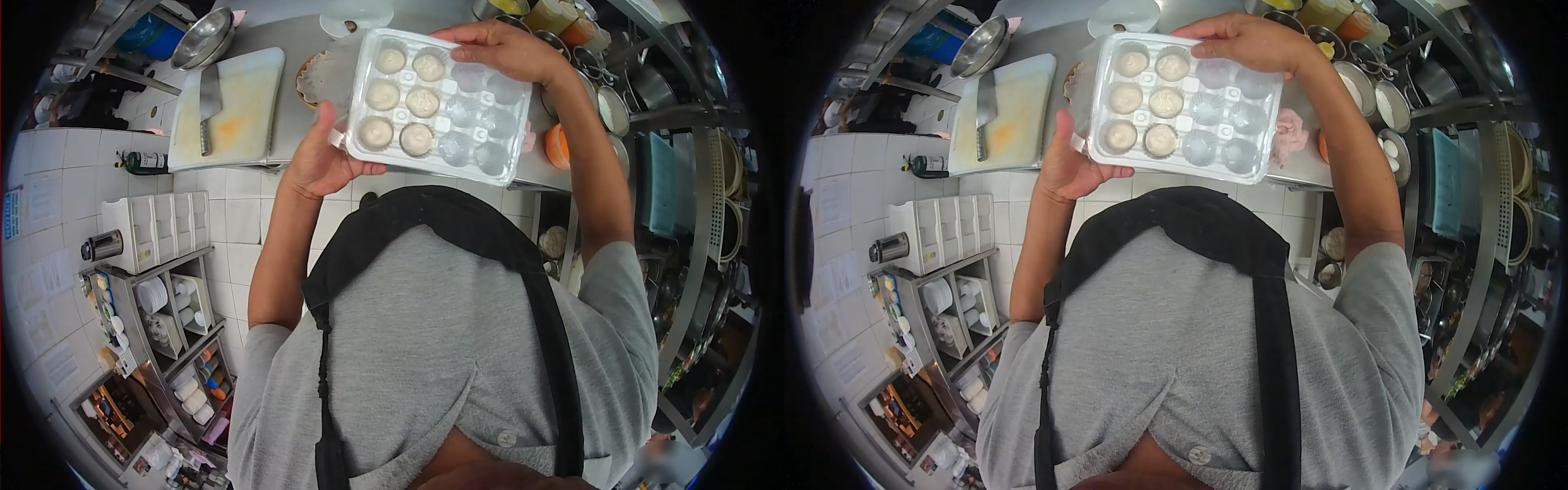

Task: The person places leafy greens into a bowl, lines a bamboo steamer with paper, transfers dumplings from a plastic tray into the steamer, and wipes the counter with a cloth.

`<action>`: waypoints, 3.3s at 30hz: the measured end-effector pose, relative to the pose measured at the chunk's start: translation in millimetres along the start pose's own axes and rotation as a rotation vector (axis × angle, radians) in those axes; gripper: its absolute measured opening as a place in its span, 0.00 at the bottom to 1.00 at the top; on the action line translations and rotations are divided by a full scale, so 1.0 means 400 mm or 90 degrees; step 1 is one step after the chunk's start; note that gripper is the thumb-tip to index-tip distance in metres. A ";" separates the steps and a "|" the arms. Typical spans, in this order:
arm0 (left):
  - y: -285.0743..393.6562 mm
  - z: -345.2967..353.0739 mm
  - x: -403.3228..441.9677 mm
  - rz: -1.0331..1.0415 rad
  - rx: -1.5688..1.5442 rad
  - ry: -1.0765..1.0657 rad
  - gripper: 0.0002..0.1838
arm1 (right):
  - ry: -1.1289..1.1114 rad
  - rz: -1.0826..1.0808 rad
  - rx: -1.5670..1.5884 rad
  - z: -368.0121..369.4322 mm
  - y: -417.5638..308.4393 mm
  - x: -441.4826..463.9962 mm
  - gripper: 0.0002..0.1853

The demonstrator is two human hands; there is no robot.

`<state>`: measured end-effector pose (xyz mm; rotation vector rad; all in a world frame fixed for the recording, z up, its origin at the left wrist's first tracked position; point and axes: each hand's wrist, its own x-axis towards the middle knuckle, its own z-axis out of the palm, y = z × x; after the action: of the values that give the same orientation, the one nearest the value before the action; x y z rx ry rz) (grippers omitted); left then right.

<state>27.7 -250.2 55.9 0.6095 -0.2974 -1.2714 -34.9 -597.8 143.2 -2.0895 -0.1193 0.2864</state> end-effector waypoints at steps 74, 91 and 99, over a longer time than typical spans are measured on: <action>-0.178 -0.062 0.115 0.326 -0.097 0.346 0.30 | 0.264 0.206 0.076 0.383 0.069 0.113 0.30; -0.178 -0.064 0.097 0.391 0.126 0.402 0.34 | 0.294 0.226 0.033 0.430 0.010 0.122 0.37; -0.180 -0.029 0.089 0.352 0.185 0.503 0.35 | 0.276 0.279 0.116 0.457 0.044 0.138 0.32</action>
<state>-13.4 -292.9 0.6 1.1332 0.0227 -0.3957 -27.9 -442.9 30.2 -1.9310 0.6067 0.0929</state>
